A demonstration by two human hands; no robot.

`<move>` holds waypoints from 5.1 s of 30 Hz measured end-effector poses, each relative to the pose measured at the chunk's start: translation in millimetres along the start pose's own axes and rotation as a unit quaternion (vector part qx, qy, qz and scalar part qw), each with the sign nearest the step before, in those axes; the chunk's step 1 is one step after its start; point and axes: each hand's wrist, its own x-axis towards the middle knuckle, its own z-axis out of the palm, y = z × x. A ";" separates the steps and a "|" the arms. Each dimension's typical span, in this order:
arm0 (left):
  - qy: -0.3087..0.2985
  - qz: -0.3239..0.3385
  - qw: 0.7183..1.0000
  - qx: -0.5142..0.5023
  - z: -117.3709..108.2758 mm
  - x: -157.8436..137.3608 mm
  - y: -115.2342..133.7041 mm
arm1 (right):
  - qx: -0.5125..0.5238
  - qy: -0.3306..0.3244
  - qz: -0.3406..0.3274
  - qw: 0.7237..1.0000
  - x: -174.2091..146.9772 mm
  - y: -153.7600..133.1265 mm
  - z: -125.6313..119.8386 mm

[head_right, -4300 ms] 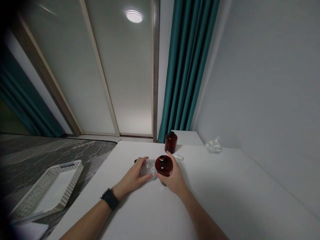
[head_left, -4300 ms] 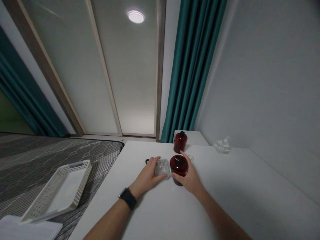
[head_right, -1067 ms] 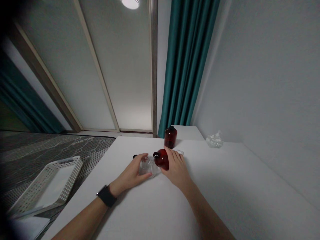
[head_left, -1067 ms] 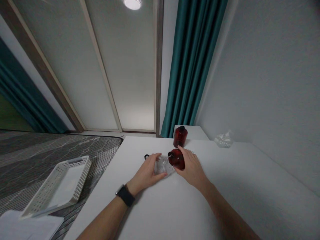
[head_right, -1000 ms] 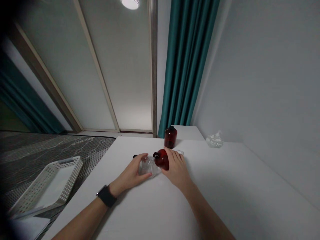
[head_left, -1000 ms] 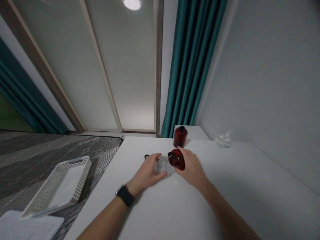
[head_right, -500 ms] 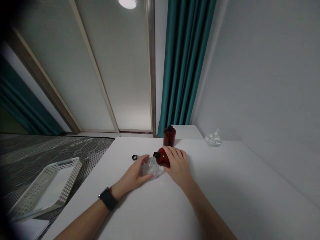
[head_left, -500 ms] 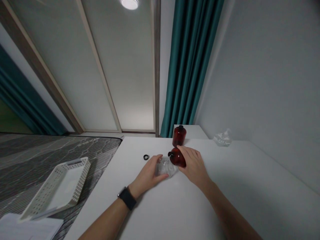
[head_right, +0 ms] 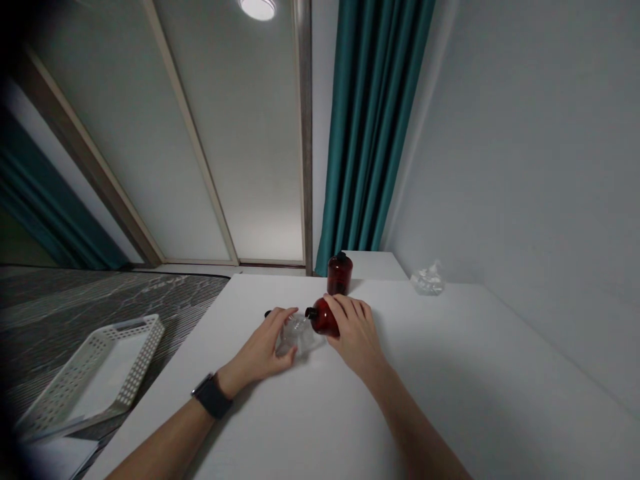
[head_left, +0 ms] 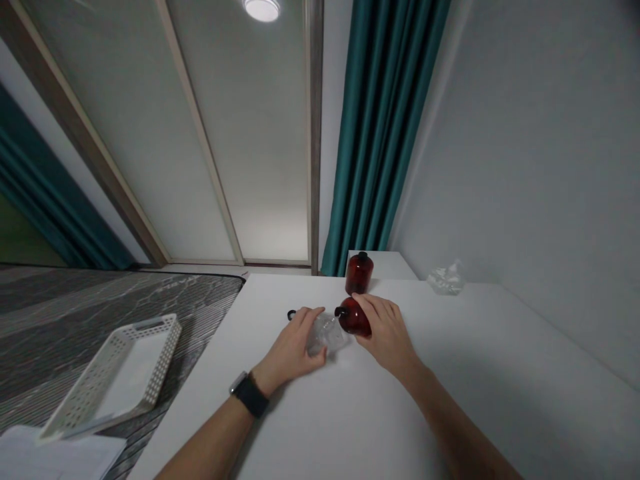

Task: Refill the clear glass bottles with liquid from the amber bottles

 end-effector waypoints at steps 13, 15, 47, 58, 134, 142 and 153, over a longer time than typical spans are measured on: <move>0.030 0.014 0.999 0.023 -0.3 0.8 0.1 | -0.025 -0.018 -0.008 0.999 -0.7 0.0 0.4; 0.025 0.010 0.999 0.016 -0.2 0.1 0.0 | -0.025 -0.017 -0.006 1.000 -0.5 0.0 -0.5; 0.017 -0.049 0.994 -0.097 7.1 -2.0 -7.6 | -0.007 -0.032 -0.011 0.999 8.9 -3.0 -7.9; 0.021 -0.006 0.998 -0.058 0.4 -2.9 -1.8 | -0.030 -0.054 -0.024 0.998 0.1 0.4 -15.7; 0.005 -0.032 0.990 -0.140 2.3 -6.6 0.6 | -0.124 -0.112 -0.141 0.976 18.8 -0.8 -38.5; 0.004 -0.026 0.989 -0.145 0.9 -7.1 1.7 | -0.121 -0.114 -0.143 0.976 18.6 -0.4 -39.2; -0.015 -0.003 0.989 -0.145 -3.8 -6.2 4.4 | -0.120 -0.117 -0.144 0.975 19.8 -1.3 -41.0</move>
